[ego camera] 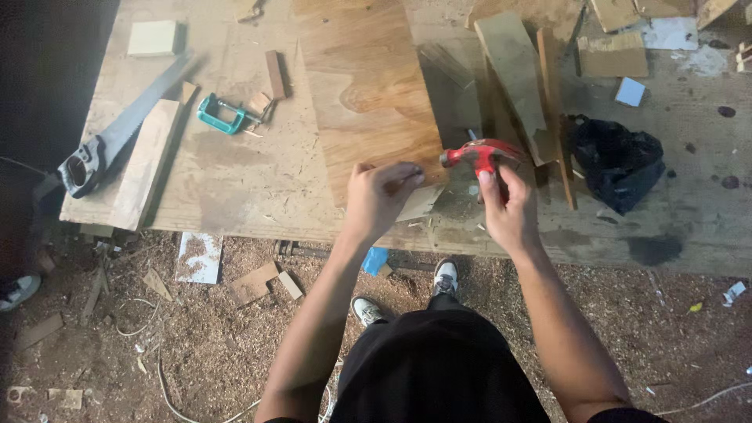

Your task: The person hammers nails into a wooden board to attach it to a wooden frame. They flip the board over and continue hammering nails into the other side to secure the assembly.

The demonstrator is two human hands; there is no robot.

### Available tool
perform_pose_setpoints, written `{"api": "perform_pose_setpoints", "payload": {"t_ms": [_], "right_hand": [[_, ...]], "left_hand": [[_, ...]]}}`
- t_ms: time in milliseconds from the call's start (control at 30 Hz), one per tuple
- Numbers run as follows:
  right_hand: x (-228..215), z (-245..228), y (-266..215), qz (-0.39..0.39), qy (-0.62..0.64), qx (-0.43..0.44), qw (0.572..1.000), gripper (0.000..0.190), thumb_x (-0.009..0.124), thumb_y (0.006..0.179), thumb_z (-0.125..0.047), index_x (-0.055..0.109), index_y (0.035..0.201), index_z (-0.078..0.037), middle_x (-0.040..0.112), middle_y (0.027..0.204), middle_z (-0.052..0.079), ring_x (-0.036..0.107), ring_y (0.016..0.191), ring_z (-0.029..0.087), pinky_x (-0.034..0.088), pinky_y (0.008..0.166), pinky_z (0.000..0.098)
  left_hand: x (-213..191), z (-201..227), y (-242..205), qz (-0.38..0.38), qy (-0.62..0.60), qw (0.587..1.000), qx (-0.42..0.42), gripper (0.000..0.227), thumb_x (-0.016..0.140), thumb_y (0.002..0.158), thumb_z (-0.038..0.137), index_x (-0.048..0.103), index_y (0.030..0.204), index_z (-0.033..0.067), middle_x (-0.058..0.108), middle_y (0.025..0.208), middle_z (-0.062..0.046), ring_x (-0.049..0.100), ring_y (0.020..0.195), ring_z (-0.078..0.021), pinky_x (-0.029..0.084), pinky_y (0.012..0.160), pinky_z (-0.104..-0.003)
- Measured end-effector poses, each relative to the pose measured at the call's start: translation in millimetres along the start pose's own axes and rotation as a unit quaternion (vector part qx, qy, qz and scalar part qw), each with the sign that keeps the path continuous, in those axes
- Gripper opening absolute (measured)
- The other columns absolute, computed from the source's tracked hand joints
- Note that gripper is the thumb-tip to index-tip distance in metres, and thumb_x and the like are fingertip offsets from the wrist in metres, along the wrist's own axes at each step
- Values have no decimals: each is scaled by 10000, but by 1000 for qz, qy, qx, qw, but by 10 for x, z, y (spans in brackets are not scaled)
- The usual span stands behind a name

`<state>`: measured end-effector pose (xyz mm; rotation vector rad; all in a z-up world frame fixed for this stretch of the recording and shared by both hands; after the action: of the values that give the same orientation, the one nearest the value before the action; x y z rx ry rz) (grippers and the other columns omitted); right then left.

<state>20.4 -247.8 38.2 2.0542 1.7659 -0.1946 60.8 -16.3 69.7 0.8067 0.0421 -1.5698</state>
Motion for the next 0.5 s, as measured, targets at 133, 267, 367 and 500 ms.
{"api": "perform_pose_setpoints", "payload": {"t_ms": [133, 267, 367, 500], "right_hand": [[-51, 94, -34, 21, -17, 2, 1000, 233, 567, 1114, -234, 662, 1056, -29, 586, 737, -14, 541, 666, 83, 431, 613, 275], [-94, 178, -84, 25, -4, 19, 1000, 246, 573, 1100, -254, 661, 1089, -25, 583, 751, -11, 537, 670, 80, 429, 608, 270], [-82, 227, -122, 23, -23, 48, 998, 268, 587, 1088, -281, 666, 1036, -31, 566, 692, -10, 516, 619, 82, 400, 567, 280], [-43, 252, -133, 15, -3, 62, 998, 275, 587, 1102, -290, 669, 1052, -32, 538, 703, -11, 483, 633, 73, 383, 560, 279]], "left_hand": [[153, 14, 85, -38, 10, 999, -20, 119, 818, 860, 172, 804, 929, 76, 781, 784, -84, 695, 564, -176, 543, 714, -306], [161, 19, 119, -40, -10, 999, -29, 116, 811, 861, 155, 799, 940, 71, 775, 834, -92, 704, 592, -179, 551, 650, -290], [133, 21, 100, -45, -15, 998, -51, 111, 803, 859, 131, 797, 946, 62, 771, 812, -91, 698, 579, -178, 545, 605, -282], [118, 20, 100, -28, -20, 999, -14, 94, 798, 867, 117, 785, 937, 55, 774, 825, -94, 704, 603, -168, 551, 628, -275]]}}
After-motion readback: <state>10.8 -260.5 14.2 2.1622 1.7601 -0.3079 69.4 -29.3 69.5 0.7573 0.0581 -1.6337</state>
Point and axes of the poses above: each hand's wrist, its own y-axis towards the middle knuckle, its own x-axis out of the palm, z = x × y, the point moved 1 cm from there along y, towards the middle knuckle
